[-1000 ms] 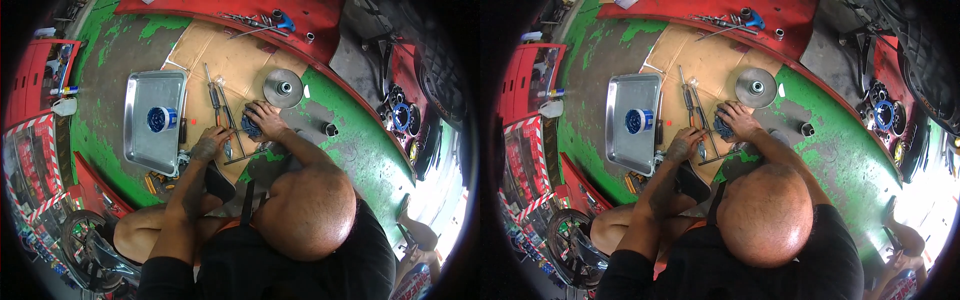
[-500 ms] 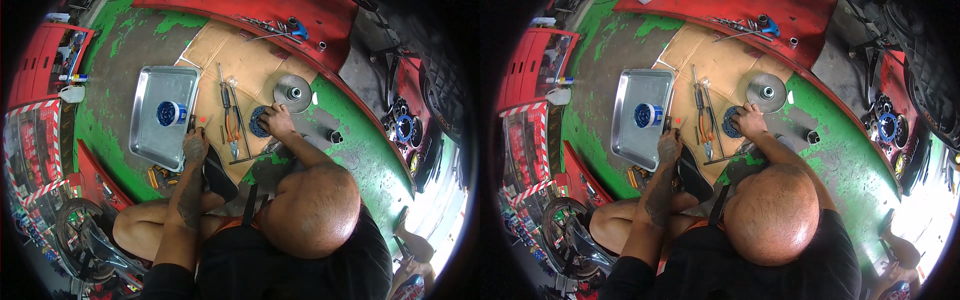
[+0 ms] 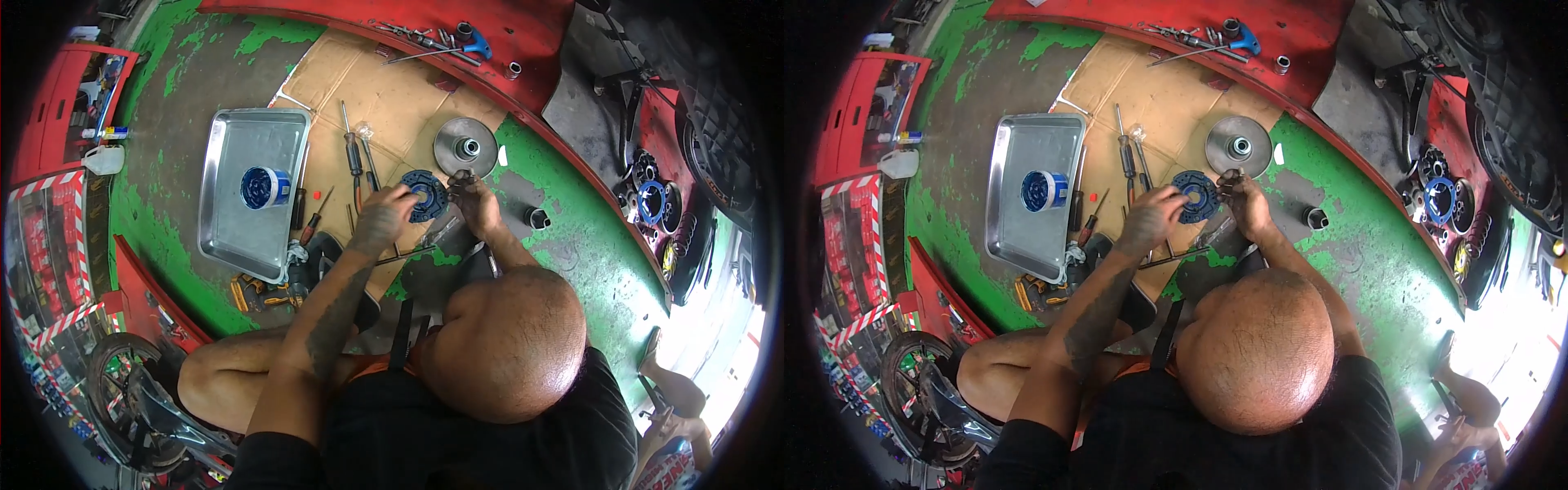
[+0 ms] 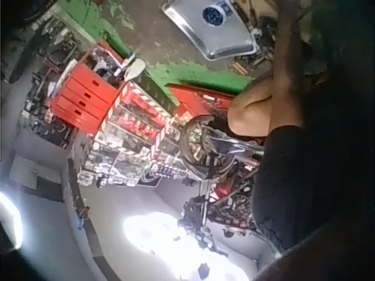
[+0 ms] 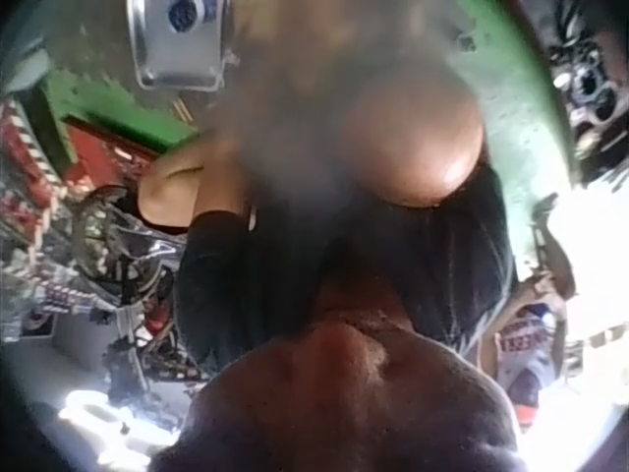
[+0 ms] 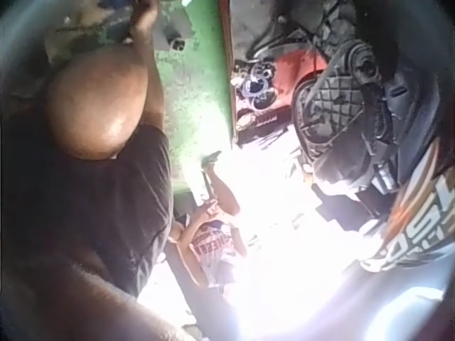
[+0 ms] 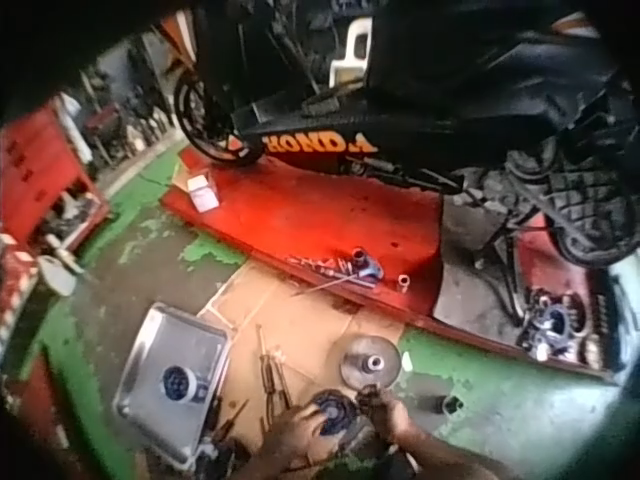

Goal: Cleaning and reassembling motorcycle CVT components.

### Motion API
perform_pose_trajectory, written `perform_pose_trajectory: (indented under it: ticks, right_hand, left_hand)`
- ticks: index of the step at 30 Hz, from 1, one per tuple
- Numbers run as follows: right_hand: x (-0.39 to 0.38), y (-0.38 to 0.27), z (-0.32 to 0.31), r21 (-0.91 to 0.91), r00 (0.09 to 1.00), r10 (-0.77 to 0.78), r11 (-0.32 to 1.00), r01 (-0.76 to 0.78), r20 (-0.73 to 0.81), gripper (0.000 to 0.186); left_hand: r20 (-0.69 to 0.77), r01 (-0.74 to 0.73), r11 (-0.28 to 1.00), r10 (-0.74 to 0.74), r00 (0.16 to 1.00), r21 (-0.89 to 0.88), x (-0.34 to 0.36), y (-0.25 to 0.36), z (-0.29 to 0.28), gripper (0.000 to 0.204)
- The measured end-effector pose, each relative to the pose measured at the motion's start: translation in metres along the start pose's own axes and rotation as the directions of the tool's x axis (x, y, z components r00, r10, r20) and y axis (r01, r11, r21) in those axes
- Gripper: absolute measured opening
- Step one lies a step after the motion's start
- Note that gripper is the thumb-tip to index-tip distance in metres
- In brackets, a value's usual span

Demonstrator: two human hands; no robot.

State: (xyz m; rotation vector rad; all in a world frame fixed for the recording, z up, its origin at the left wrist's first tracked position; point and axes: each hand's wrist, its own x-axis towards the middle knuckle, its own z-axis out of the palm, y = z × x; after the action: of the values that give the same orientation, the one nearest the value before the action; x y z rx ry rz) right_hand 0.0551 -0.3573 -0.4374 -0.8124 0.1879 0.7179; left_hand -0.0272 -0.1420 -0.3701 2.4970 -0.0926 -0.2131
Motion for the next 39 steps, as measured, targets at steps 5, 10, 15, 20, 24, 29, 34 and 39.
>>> perform_pose_trajectory:
  ticks: [5, 10, 15, 20, 24, 29, 34, 39]
  right_hand:
    - [-0.008, -0.011, -0.02, -0.211, 0.998, -0.066, 0.975, 0.065, 0.005, 0.024]
    - [-0.024, -0.016, -0.02, -0.923, 0.973, -0.18, 0.332, 0.195, 0.141, 0.029]
    - [-0.026, -0.039, -0.024, -0.995, 0.883, -0.468, 0.072, 0.066, 0.025, 0.035]
    - [0.002, -0.072, -0.03, -0.968, 0.811, -0.561, -0.25, 0.026, 0.167, 0.039]
    - [0.031, -0.071, -0.02, -0.904, 0.905, -0.37, -0.426, 0.033, 0.207, 0.038]
    - [0.018, -0.075, -0.035, -0.959, 0.875, -0.456, -0.281, 0.034, 0.164, 0.029]
    - [-0.011, -0.059, -0.042, -0.815, 0.851, -0.466, 0.573, 0.083, -0.241, 0.021]
    - [-0.041, -0.015, -0.037, 0.041, 0.965, 0.091, 0.996, -0.083, -0.245, 0.021]
  left_hand:
    - [0.209, -0.193, 0.919, 0.125, 0.97, 0.345, 0.034, 0.006, 0.032, 0.023]
    - [0.334, -0.311, 0.878, 0.189, 0.923, 0.364, 0.041, -0.017, 0.04, 0.019]
    - [0.054, -0.361, 0.922, 0.357, 0.932, 0.141, 0.035, -0.035, 0.035, 0.015]
    - [-0.001, -0.023, 0.969, 0.023, 1.0, -0.245, 0.039, -0.008, 0.035, 0.013]
    - [0.264, 0.434, 0.279, -0.485, 0.834, -0.857, 0.022, -0.033, 0.045, 0.013]
    - [-0.009, 0.364, 0.931, -0.364, 0.931, -0.02, 0.038, 0.017, 0.05, 0.026]
    - [-0.015, 0.393, 0.897, -0.399, 0.917, 0.203, 0.057, 0.022, 0.072, 0.033]
    - [-0.001, 0.595, 0.797, -0.598, 0.801, -0.1, 0.054, 0.002, 0.051, 0.028]
